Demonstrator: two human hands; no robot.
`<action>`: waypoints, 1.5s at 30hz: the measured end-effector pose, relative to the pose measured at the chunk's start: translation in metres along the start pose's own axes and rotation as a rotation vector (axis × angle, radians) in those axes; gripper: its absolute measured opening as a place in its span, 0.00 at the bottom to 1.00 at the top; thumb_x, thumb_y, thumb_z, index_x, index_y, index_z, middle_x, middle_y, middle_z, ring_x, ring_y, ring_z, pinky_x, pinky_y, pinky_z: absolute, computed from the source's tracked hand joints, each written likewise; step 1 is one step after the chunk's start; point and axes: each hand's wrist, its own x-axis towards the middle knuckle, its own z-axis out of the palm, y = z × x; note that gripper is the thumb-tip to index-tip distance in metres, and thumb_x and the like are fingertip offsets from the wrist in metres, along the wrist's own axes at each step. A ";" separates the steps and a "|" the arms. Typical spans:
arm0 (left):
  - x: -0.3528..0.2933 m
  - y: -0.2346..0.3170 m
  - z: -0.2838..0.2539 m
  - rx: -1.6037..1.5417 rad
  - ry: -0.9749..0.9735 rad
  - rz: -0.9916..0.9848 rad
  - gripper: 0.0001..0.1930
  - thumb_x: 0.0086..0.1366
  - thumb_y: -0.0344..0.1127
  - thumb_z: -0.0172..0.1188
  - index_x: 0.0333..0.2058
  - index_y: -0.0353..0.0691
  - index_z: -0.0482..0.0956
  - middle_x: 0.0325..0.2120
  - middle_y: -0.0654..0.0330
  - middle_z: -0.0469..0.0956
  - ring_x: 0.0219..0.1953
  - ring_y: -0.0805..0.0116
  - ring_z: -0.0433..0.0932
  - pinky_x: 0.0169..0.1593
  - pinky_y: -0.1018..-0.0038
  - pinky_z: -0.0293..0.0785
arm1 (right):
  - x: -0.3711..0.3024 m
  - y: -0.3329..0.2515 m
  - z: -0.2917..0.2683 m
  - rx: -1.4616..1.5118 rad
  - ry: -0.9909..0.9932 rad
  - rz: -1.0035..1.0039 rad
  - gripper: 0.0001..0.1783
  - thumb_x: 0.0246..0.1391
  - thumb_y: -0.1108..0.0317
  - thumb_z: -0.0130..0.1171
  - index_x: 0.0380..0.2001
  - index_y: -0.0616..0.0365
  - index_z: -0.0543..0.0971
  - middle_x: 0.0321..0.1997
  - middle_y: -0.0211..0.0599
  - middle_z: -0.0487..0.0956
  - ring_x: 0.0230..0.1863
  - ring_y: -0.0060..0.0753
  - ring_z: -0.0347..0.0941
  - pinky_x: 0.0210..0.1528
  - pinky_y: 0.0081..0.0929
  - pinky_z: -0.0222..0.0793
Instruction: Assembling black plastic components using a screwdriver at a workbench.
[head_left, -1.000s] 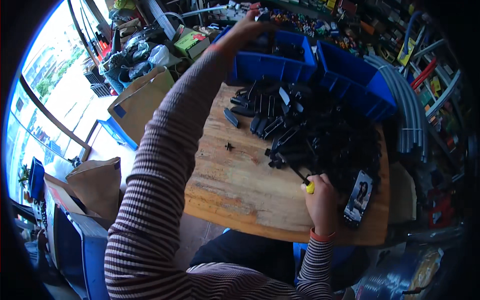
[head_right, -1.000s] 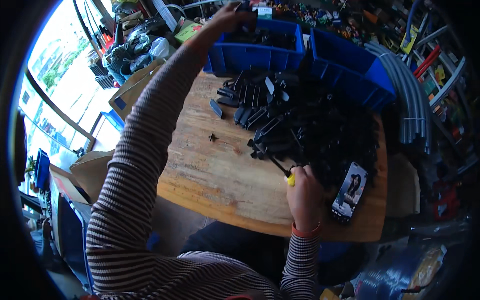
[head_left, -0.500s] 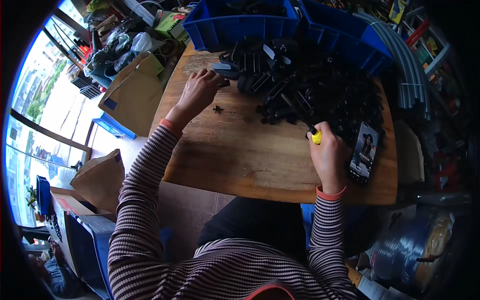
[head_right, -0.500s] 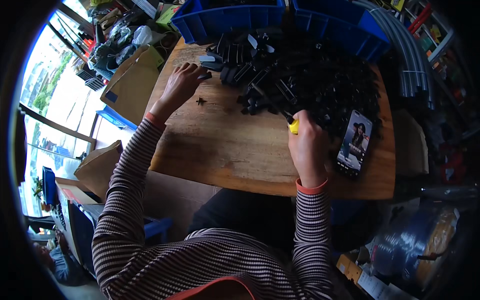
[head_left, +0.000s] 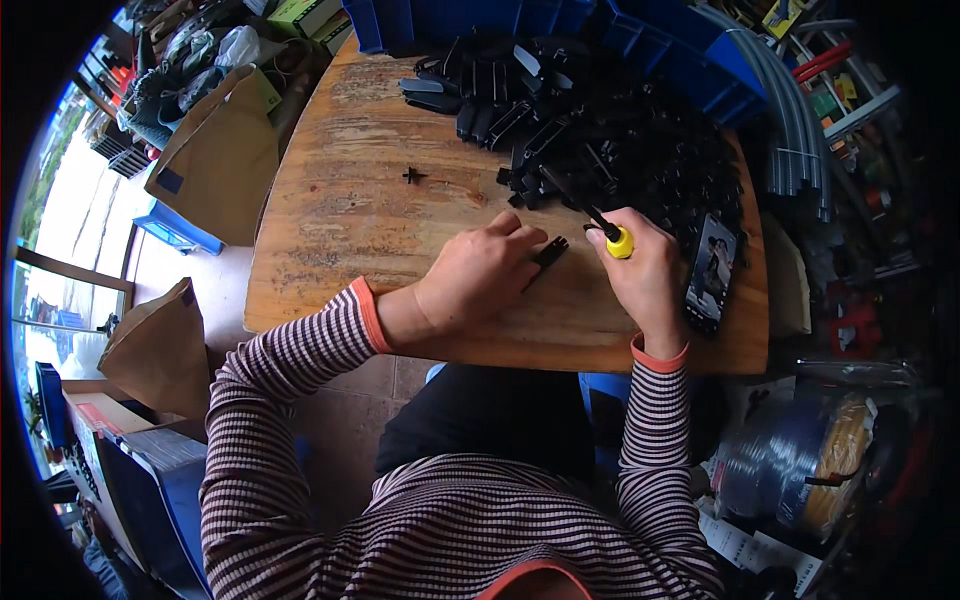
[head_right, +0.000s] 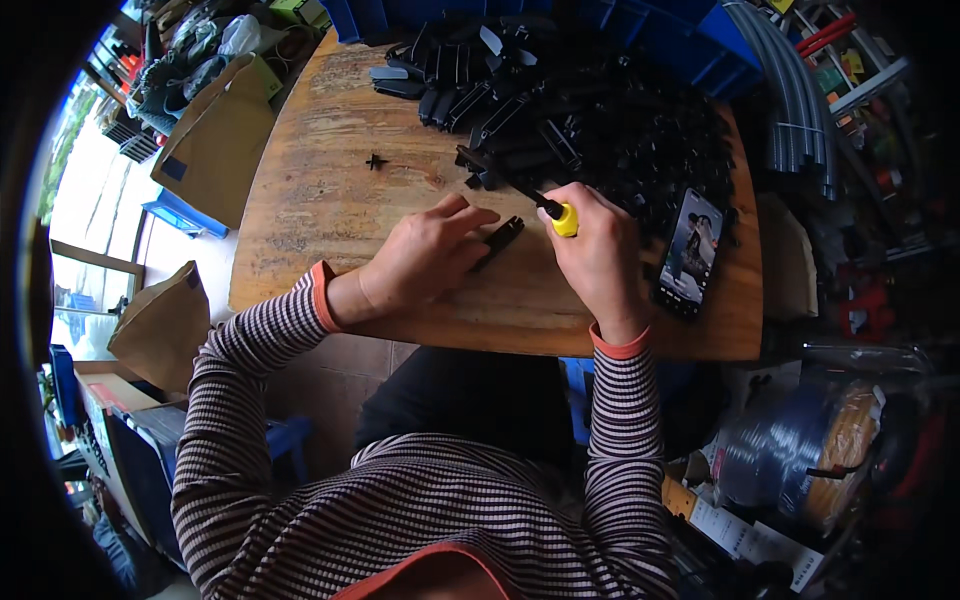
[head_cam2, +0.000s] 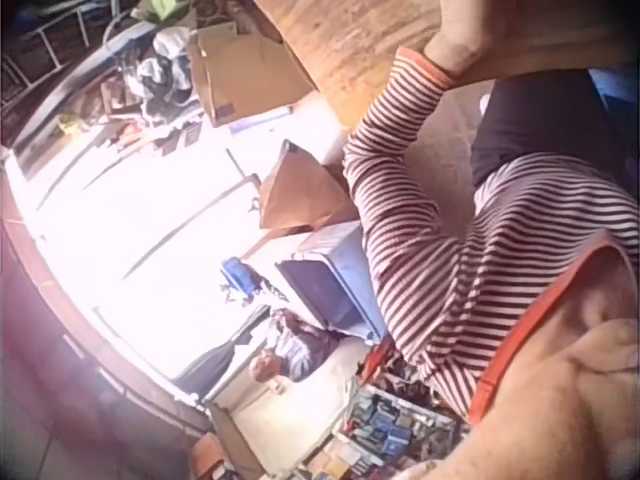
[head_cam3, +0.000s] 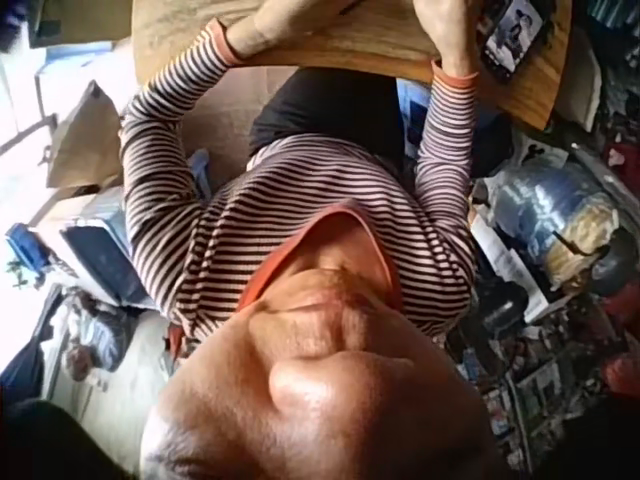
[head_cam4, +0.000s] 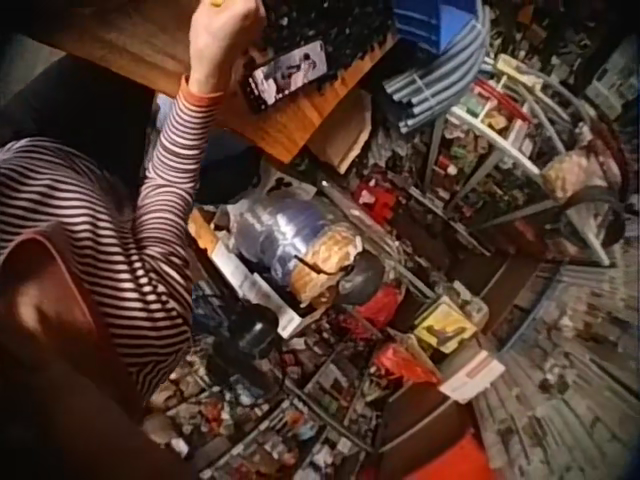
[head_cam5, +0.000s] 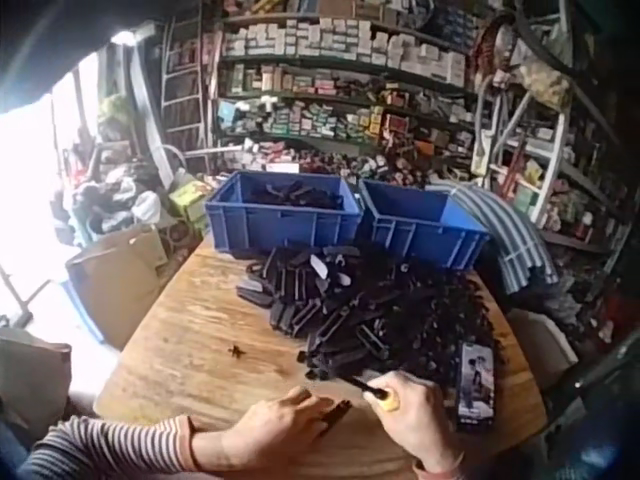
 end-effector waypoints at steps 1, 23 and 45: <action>-0.007 0.008 -0.002 -0.124 -0.011 -0.098 0.16 0.56 0.29 0.59 0.45 0.38 0.75 0.35 0.52 0.75 0.31 0.51 0.78 0.36 0.62 0.77 | -0.001 0.000 0.001 0.006 -0.015 -0.023 0.08 0.49 0.72 0.66 0.31 0.62 0.77 0.23 0.40 0.78 0.23 0.33 0.75 0.28 0.26 0.68; -0.016 0.001 0.009 0.139 -0.037 0.446 0.13 0.49 0.34 0.57 0.35 0.38 0.76 0.35 0.60 0.71 0.41 0.64 0.71 0.44 0.72 0.72 | 0.013 -0.019 0.011 -0.114 -0.307 -0.100 0.06 0.50 0.74 0.62 0.28 0.61 0.74 0.26 0.41 0.77 0.28 0.41 0.76 0.28 0.30 0.70; -0.011 -0.003 0.002 0.064 -0.140 0.386 0.19 0.51 0.29 0.60 0.45 0.38 0.77 0.43 0.58 0.74 0.45 0.61 0.74 0.47 0.68 0.74 | 0.030 -0.016 0.037 0.755 0.260 0.127 0.09 0.57 0.66 0.61 0.30 0.58 0.73 0.24 0.30 0.78 0.22 0.14 0.68 0.26 0.13 0.64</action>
